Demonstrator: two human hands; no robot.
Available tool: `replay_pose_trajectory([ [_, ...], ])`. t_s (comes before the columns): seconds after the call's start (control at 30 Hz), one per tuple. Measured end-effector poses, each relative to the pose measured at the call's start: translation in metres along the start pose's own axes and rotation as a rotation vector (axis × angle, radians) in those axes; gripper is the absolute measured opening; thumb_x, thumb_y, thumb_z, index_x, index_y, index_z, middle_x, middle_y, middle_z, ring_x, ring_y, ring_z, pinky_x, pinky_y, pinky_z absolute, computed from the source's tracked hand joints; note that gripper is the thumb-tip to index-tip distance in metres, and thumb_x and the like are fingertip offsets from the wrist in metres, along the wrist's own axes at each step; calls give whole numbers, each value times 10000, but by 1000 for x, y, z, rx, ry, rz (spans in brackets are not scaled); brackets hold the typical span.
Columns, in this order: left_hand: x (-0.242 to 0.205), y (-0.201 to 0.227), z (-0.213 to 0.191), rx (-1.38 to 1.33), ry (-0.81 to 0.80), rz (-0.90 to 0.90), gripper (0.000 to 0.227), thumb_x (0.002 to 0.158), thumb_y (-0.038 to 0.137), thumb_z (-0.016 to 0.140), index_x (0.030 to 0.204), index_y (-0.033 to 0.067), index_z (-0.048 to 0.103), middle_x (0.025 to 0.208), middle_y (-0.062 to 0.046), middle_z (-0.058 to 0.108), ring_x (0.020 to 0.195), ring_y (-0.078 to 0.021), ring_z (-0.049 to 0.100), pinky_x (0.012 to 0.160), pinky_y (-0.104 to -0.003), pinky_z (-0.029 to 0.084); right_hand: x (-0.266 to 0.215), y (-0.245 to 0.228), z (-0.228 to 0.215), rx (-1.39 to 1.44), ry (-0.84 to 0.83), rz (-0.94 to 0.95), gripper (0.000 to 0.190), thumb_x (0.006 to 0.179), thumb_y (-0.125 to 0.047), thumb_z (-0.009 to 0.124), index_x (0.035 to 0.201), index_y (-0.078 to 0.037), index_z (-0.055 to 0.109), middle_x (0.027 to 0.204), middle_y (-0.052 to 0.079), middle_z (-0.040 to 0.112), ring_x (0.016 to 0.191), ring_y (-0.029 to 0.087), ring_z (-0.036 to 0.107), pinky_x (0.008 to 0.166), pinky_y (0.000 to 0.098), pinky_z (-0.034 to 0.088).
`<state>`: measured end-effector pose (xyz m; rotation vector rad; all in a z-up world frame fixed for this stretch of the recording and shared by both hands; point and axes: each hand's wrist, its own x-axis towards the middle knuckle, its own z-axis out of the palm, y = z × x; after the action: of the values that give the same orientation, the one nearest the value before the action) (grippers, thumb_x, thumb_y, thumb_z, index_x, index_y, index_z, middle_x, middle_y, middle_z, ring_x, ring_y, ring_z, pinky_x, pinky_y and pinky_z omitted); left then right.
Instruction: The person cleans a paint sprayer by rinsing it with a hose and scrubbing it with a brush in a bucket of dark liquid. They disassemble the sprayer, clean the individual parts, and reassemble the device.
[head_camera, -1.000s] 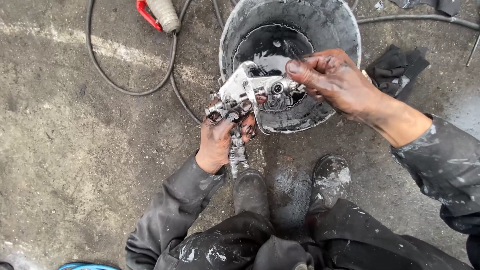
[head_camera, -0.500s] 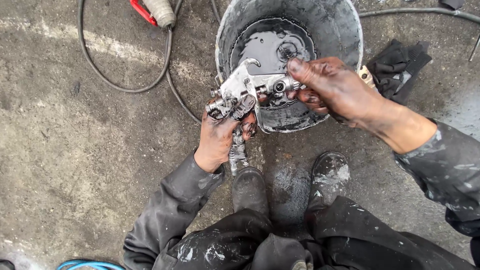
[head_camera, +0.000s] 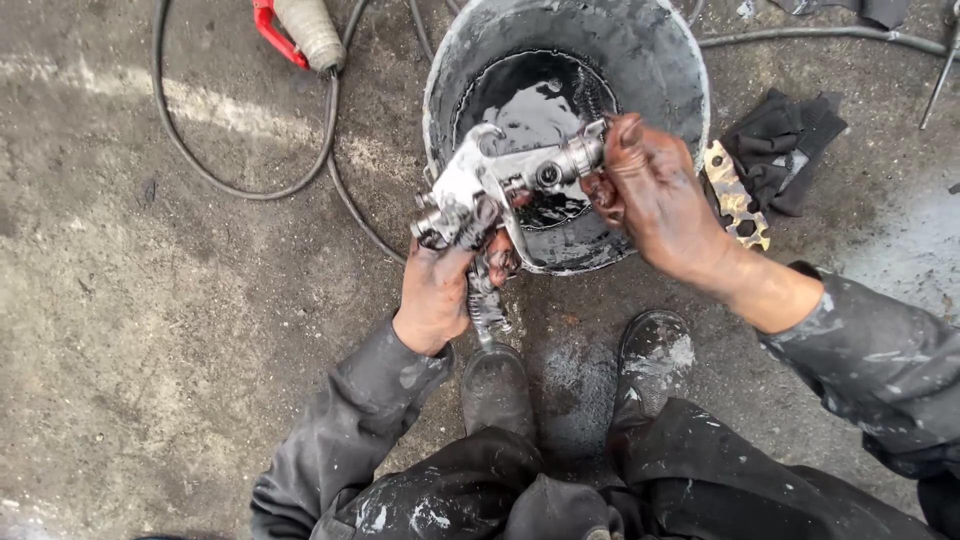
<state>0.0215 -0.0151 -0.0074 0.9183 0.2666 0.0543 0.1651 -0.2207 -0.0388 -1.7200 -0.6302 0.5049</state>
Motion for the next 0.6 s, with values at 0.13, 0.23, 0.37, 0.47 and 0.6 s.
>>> replay_pose_trajectory([
  [0.13, 3, 8, 17, 226, -8, 14, 71, 1017, 118, 645, 948, 103, 657, 706, -44, 670, 614, -143, 648, 589, -236, 547, 2, 17, 9, -266, 79, -242, 179, 1094, -122, 375, 1246, -205, 327, 1162, 33, 346, 600, 121, 482, 605, 241, 466],
  [0.23, -4, 6, 24, 377, 52, 46, 173, 982, 112, 663, 819, 54, 666, 642, -45, 649, 561, -142, 625, 579, -240, 540, -1, -30, 14, -133, 94, -142, 256, 1084, -30, 460, 1246, -183, 334, 1161, -4, 366, 603, 95, 513, 571, 188, 464],
  [0.37, -22, -44, -29, -242, 56, -88, 302, 1073, 90, 525, 1373, 108, 491, 1047, -222, 685, 779, -233, 639, 601, -335, 545, 2, -39, 21, 402, 166, 62, 353, 1089, -286, 574, 773, -131, 555, 539, -21, 507, 501, 70, 531, 534, 172, 487],
  [0.47, -11, 7, 33, -123, 254, -233, 173, 1009, 141, 585, 1078, 9, 673, 708, -85, 643, 527, -130, 522, 450, -244, 398, 23, -48, 20, 174, 231, -189, 530, 1086, -212, 536, 569, -153, 437, 406, 1, 412, 395, 85, 377, 455, 211, 316],
  [0.6, -22, 0, 33, -315, 136, -148, 300, 1091, 96, 515, 1353, -16, 607, 1301, -176, 680, 683, -112, 527, 473, -213, 403, 29, -42, 15, 94, 178, -321, 502, 1057, -250, 483, 572, -172, 377, 414, -31, 298, 395, 137, 312, 459, 272, 301],
])
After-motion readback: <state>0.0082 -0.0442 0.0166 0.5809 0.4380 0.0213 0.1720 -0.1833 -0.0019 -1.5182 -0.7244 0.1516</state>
